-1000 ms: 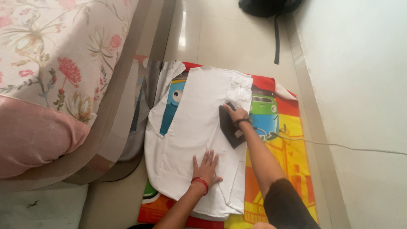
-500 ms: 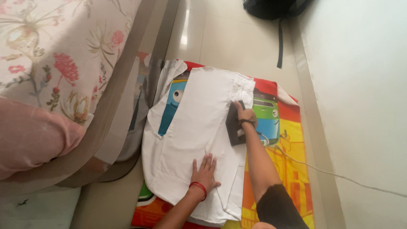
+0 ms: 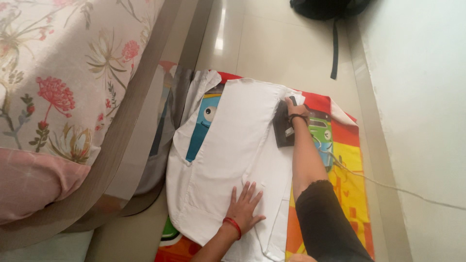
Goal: The person irons a white shirt using an iron while sitting on the floor, periodically folding the sleeves and the body of the shirt.
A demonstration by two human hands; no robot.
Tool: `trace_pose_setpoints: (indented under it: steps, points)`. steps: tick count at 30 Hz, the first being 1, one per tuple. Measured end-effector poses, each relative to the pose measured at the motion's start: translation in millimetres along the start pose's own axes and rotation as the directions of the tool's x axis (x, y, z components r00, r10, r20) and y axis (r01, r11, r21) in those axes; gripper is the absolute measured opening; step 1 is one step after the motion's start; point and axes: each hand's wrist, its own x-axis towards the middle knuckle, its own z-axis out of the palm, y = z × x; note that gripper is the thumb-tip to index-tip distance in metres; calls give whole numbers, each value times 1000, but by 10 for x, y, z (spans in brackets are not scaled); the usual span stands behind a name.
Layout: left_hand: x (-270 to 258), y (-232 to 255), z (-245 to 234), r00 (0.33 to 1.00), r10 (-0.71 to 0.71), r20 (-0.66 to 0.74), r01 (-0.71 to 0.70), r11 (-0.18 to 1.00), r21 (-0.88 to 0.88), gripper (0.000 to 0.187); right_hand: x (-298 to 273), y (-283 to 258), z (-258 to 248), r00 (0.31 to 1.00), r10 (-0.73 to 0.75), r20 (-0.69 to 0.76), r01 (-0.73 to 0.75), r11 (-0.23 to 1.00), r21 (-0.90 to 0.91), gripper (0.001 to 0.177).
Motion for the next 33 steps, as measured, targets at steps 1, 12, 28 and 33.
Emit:
trace_pose_setpoints:
  steps: [1,12,28,33]
  points:
    - [15,-4,15,997,54,-58,-55,998,-15,83,18,-13,-35,998,4,60,-6,999,34,94]
    - [-40,10,-36,996,40,80,-44,998,51,77,-515,309,86,997,-11,71,-1,986,166,96]
    - [20,93,-90,995,-8,103,8,1000,-2,78,-272,-291,-38,990,-23,139,0,986,168,91]
    - [6,60,-81,998,7,69,-6,1000,-17,78,-183,-229,54,986,-50,162,27,990,139,95]
